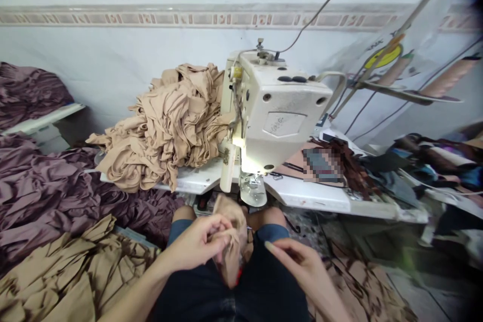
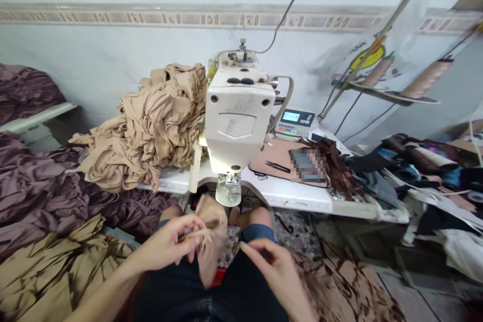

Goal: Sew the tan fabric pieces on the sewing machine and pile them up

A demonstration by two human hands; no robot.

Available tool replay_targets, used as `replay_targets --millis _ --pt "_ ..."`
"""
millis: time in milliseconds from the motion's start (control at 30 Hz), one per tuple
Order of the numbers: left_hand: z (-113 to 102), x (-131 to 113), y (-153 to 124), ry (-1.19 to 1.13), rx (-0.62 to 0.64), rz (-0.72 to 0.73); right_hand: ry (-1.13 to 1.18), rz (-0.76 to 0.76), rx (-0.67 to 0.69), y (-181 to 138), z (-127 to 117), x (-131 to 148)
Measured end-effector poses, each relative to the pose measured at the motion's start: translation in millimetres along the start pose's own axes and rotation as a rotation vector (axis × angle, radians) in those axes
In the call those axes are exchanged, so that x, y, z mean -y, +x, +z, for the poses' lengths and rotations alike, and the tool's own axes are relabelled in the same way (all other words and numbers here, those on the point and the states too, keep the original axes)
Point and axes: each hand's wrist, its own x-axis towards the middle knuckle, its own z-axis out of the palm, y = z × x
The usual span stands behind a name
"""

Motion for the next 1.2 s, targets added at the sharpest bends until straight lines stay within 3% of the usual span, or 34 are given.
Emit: replay_targets --millis 100,200,267,367,467,633,800,900,1033,1200 --pt "20 30 -7 -0.078 0.139 -0.151 0.096 -0.011 0.22 1 59 6" --pt "19 56 -8 0.008 0.095 -0.078 0.13 0.021 0.433 3 88 9" --pt "13 72 -7 0.124 -0.031 0.044 0.12 0.044 0.445 4 88 12" --pt "9 95 -9 0.283 -0.222 0.17 0.122 0.078 0.437 6 70 18" --pt "23 108 -9 0.298 -0.269 0.218 0.174 0.084 0.507 7 48 27" --pt "57 92 -2 0.102 -0.182 0.262 0.178 0.03 0.596 6 26 46" --pt "72 69 2 -0.019 -0.015 0.074 0.2 0.034 0.565 7 6 52" --pt "67 62 2 -0.135 0.074 -0.014 0.114 0.018 0.425 16 -10 42" --pt "45 51 5 -0.188 0.228 -0.06 -0.005 -0.012 0.238 29 -17 30" --pt "22 21 15 0.07 0.242 0.076 0.05 -0.152 0.431 26 13 37"
